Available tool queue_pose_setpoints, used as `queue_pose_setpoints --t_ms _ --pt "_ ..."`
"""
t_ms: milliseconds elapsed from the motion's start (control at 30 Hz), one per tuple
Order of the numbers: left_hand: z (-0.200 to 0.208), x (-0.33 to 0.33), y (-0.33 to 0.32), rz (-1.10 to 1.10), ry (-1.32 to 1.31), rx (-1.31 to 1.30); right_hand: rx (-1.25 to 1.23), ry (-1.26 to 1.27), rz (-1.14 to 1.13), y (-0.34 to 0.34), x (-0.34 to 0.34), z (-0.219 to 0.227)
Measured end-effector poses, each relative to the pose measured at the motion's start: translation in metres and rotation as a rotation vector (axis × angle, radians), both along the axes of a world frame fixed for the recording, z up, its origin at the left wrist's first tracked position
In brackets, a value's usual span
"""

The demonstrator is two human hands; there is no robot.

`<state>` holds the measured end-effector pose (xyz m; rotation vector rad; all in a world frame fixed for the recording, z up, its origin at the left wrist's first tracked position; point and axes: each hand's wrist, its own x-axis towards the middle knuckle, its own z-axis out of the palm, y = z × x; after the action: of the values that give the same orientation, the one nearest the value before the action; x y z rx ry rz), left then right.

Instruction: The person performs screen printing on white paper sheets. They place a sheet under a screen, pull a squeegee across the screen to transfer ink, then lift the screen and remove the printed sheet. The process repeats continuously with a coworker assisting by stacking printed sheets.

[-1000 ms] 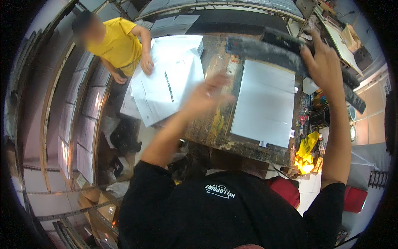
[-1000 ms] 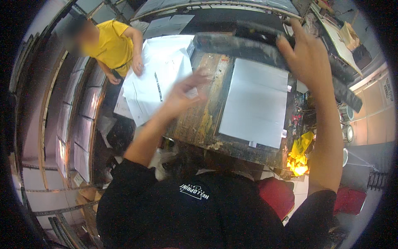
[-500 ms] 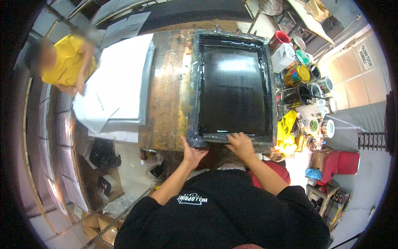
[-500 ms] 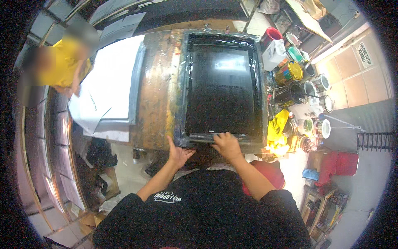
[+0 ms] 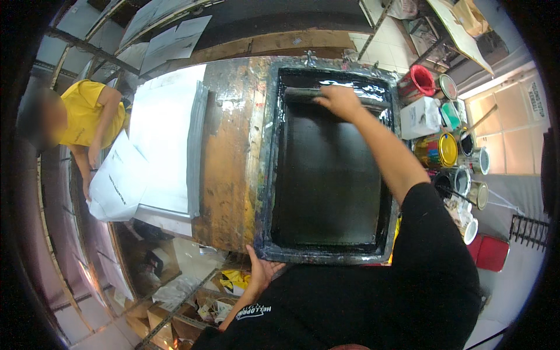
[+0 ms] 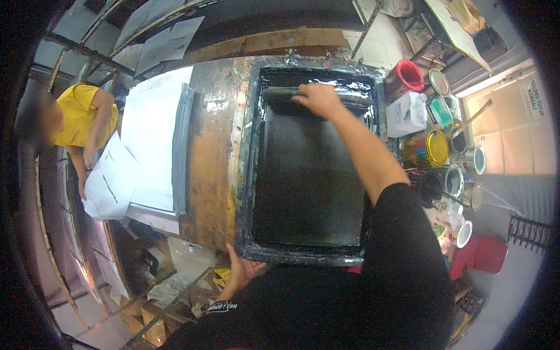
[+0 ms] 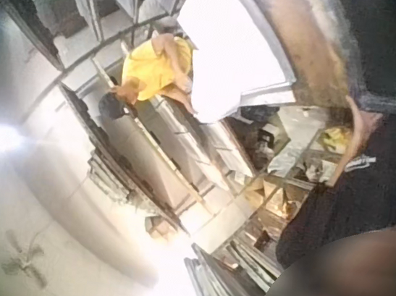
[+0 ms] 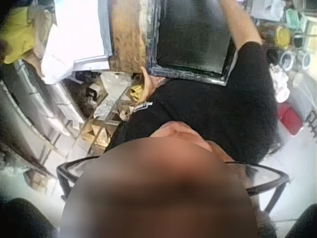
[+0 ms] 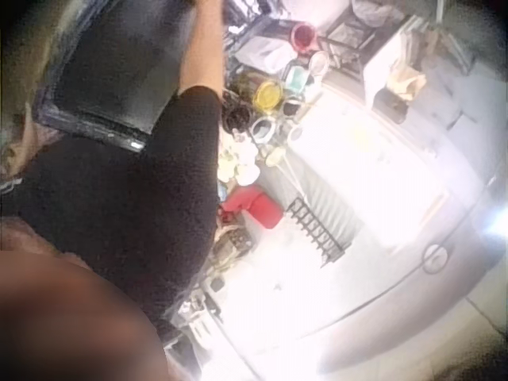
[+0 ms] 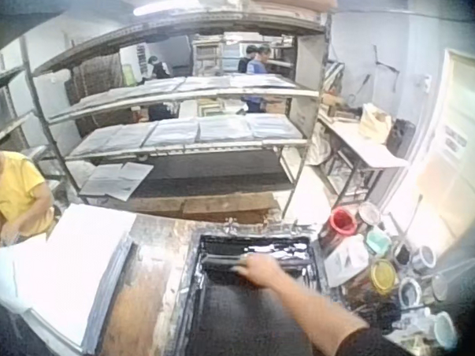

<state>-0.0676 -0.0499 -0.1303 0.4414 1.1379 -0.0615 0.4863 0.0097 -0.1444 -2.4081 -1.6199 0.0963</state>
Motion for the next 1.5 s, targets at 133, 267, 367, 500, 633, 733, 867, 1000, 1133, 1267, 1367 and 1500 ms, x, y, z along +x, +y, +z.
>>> queue_pose_setpoints --t_ms 133,267,367,500,633,733,867,1000,1133,1267,1367,1500 --pt "0.008 -0.003 -0.003 0.025 0.020 0.032 0.145 -0.079 -0.047 0.018 0.044 0.007" --pt "0.005 -0.020 -0.012 0.036 -0.024 0.114 0.136 -0.178 -0.066 0.001 0.000 -0.008" --pt "0.012 -0.024 -0.011 0.009 -0.142 0.163 0.031 -0.150 -0.058 -0.048 -0.088 0.014" --pt "0.038 -0.019 0.001 -0.063 -0.379 0.169 0.001 -0.085 -0.090 -0.142 -0.230 0.049" --pt "0.064 -0.023 0.011 -0.061 -0.569 0.151 -0.085 0.049 -0.104 -0.204 -0.333 0.147" --pt "0.113 -0.012 0.029 -0.065 -0.893 0.189 0.038 -0.035 -0.111 -0.213 -0.352 0.229" --pt "0.156 0.040 0.039 -0.119 -1.191 0.692 0.334 -0.440 -0.176 -0.171 -0.324 0.292" --pt "0.058 0.069 0.016 -0.917 -0.240 1.839 0.449 -0.534 -0.148 -0.150 -0.292 0.320" --pt "-0.052 0.038 -0.025 -1.158 0.102 1.983 0.484 -0.476 -0.132 -0.138 -0.259 0.347" --pt "-0.041 0.047 -0.027 -1.336 0.084 1.780 0.598 -0.396 -0.160 -0.110 -0.267 0.391" --pt "-0.013 0.064 -0.026 -1.318 0.119 1.703 0.466 -0.236 -0.191 -0.102 -0.243 0.412" --pt "0.055 0.126 -0.002 -0.782 -0.315 1.900 0.464 -0.422 -0.004 -0.093 -0.209 0.430"
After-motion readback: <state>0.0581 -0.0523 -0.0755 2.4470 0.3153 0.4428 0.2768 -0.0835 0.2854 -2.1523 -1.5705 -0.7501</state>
